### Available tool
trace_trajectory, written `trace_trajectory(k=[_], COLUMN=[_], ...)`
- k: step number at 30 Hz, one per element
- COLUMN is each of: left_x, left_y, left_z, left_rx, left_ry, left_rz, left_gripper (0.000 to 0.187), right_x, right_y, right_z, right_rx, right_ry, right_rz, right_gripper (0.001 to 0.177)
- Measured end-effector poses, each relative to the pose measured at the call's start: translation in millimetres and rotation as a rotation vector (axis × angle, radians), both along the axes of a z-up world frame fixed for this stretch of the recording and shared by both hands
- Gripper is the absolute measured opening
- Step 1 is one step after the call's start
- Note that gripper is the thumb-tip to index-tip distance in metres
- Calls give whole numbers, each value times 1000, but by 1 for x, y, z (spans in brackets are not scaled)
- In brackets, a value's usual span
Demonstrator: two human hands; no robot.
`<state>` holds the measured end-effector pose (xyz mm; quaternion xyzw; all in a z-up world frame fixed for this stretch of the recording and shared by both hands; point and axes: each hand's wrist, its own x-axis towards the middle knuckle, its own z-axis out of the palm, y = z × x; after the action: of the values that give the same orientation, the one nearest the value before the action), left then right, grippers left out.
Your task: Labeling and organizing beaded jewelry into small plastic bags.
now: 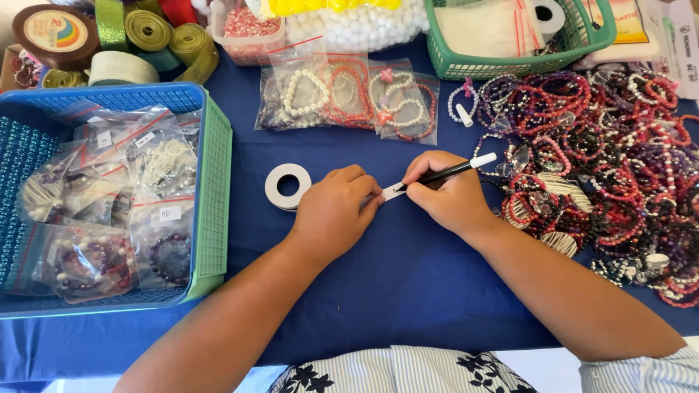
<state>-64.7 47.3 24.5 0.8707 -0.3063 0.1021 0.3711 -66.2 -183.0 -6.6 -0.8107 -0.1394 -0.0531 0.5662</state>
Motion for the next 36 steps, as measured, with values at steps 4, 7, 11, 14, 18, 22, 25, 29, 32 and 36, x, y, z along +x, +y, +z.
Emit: trace_trajectory(k=[4,7,11,14,18,22,25,29,32,36], left_x=[1,0,1,0,0,1,1,1,1,0], left_y=[0,0,0,0,0,-1,0,0,0,0], left_z=[0,-1,-1,-1,-1,-1,0,1,1,2], left_rx=[5,13,15,16,19,9,16,15,16,19], left_ry=[-7,-6,-13,-8,5,2,6,18,20,26], left_rz=[-3,-5,-3,1,1,-2,-3,-4,-5,-3], left_gripper=[10,10,10,9,9,9,10,9,9,9], right_x=[-1,-1,-1,-1,-1,-1,-1,-2,-1,-1], right_y=[2,2,3,1,4,2,1,2,2,3], right_z=[4,3,3,1,4,4,2,4,4,6], right_rx=[13,6,59,44,52,20,29,14,45,38], right_ry=[34,26,29,16,21,-12,4,8,5,2], right_rz=[-3,9,1,6,4,-5,4,-13,-23,-25], right_gripper=[6,6,6,7,7,7,7,7,7,8])
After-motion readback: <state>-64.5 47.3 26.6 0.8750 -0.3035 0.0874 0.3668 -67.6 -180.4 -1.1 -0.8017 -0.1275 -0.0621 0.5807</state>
